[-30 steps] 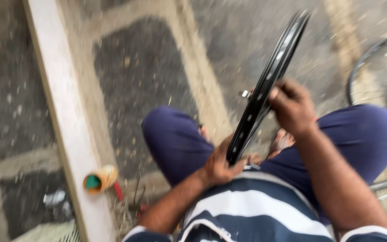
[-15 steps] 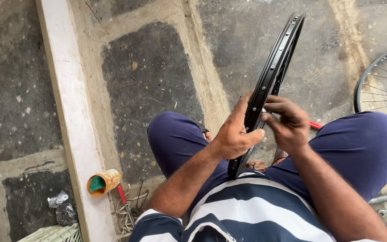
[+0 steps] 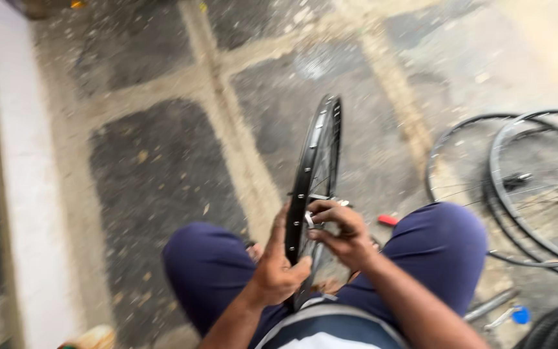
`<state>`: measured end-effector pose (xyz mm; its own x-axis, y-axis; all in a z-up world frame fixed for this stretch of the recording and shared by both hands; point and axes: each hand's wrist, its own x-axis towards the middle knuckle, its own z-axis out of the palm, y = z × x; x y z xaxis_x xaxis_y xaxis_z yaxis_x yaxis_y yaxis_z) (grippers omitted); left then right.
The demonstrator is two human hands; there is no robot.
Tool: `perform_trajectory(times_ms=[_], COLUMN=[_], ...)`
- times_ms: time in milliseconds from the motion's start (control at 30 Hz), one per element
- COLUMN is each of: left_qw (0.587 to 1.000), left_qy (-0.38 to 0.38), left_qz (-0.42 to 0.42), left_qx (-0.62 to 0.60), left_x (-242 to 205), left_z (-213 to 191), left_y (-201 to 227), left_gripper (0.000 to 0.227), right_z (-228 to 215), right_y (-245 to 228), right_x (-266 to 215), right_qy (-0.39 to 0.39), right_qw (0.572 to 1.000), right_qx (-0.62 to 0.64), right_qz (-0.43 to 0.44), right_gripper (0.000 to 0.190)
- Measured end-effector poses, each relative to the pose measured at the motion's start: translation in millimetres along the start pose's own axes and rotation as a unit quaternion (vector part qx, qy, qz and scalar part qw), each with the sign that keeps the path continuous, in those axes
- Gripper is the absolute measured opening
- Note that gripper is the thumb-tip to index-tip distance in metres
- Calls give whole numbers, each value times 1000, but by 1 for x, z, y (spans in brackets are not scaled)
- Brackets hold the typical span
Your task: The person sits on the floor and uses a small tool to tighten or adjust the spokes on a bicycle wheel held between their legs. They rotate the wheel periodically to access different sections of the rim and spokes.
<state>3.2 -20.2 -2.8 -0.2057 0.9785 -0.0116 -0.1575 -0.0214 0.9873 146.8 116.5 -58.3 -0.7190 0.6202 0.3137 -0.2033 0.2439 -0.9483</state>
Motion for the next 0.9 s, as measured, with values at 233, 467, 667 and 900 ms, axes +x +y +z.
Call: perform_trajectory(times_ms=[233,467,667,900], left_qw=[991,998,984,891], left_qy=[-22,7,3,-41], left_qz=[44,1,99,-27], left_qx=[124,59,-147,-452], left_x=[17,17,20,29], left_z=[-5,-1,1,-10], left_y=[15,21,-24,-119], left_gripper=[108,108,86,37], right_z=[-7,-9,23,7], right_y=[23,-4,-18,-64], right_x=[13,38,33,25], right_qy=[-9,-93,135,68], right_qw=[960,933,943,968], right_qx=[246,296,-287,-235], right_qz=[133,183,-100,-52], right_gripper=[23,37,26,27])
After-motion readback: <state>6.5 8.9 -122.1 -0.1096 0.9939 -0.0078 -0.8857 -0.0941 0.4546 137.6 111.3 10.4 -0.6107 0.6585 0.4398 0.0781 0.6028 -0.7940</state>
